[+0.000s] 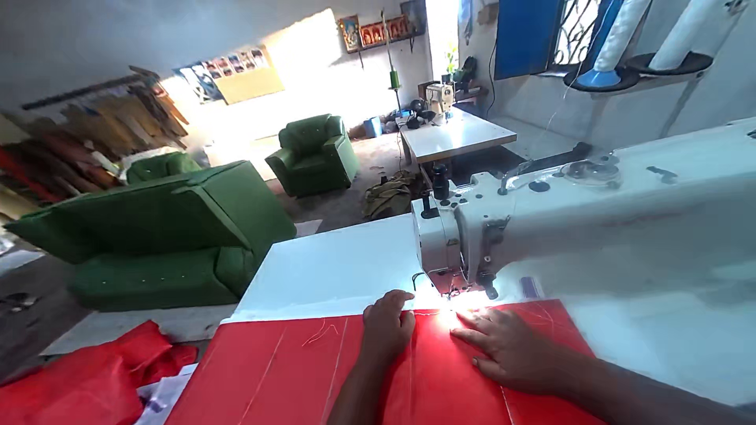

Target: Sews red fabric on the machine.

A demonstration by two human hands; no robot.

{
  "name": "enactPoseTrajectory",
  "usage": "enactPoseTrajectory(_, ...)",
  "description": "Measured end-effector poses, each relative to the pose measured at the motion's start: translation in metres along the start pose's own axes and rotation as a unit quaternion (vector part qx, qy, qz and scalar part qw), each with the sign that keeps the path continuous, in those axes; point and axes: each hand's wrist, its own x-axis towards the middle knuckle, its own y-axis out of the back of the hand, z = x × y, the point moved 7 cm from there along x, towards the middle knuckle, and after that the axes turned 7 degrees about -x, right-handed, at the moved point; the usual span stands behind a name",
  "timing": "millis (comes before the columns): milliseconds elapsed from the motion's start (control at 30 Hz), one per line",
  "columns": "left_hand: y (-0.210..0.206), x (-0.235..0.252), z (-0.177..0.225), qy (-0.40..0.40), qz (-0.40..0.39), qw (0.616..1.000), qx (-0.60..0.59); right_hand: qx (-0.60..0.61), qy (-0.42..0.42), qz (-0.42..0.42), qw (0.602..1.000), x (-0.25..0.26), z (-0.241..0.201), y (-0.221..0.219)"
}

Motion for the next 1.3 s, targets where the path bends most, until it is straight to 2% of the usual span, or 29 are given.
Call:
enactPoseTrajectory(67, -0.01, -0.005, 0.004, -0.01, -0.02, 0.999, 0.048, -0.017, 0.009, -0.016, 1.0, 0.008, 0.003, 0.004)
enactPoseTrajectory(167, -0.019, -0.012, 0.008, 0.004, -0.07, 0.993, 0.091, -0.014, 0.028, 0.005, 0.999, 0.013, 0.008, 0.004)
enactPoseTrajectory(400, -0.027, -0.041, 0.03, -0.002, -0.035, 0.997, 0.07, -0.001, 0.023, 0.06, 0.998, -0.027, 0.0, -0.003)
enactPoseTrajectory(500, -0.027, -0.051, 0.042, -0.019, 0.011, 0.999, 0.043, 0.055, -0.011, 0.06, 0.997, -0.042, 0.006, -0.001)
enactPoseTrajectory(600, -0.024, -0.05, 0.049, -0.031, 0.052, 0.998, 0.018, 0.141, -0.112, 0.1, 0.979, -0.047, 0.026, 0.006)
enactPoseTrajectory(667, -0.024, -0.041, 0.056, -0.006, -0.019, 0.999, 0.046, 0.16, -0.185, 0.082, 0.966, -0.043, 0.038, 0.009)
enactPoseTrajectory(767, -0.028, -0.021, 0.07, 0.01, -0.193, 0.976, 0.097, 0.155, -0.226, 0.021, 0.961, -0.033, 0.043, 0.012)
enactPoseTrajectory(833, -0.031, -0.015, 0.078, -0.007, -0.247, 0.961, 0.122, 0.169, -0.221, 0.025, 0.96, -0.03, 0.046, 0.012)
enactPoseTrajectory(900, -0.036, -0.012, 0.083, -0.023, -0.254, 0.958, 0.131, 0.196, -0.2, 0.059, 0.958, -0.03, 0.05, 0.01)
enactPoseTrajectory(1033, -0.041, -0.015, 0.086, -0.023, -0.185, 0.977, 0.105, 0.251, -0.15, 0.129, 0.947, -0.035, 0.053, 0.006)
enactPoseTrajectory(1233, -0.053, -0.017, 0.093, -0.009, -0.191, 0.973, 0.128, 0.276, -0.087, 0.047, 0.956, -0.034, 0.029, 0.004)
enactPoseTrajectory(1300, -0.053, -0.022, 0.093, -0.027, -0.127, 0.982, 0.137, 0.287, -0.046, 0.037, 0.956, -0.039, 0.022, 0.012)
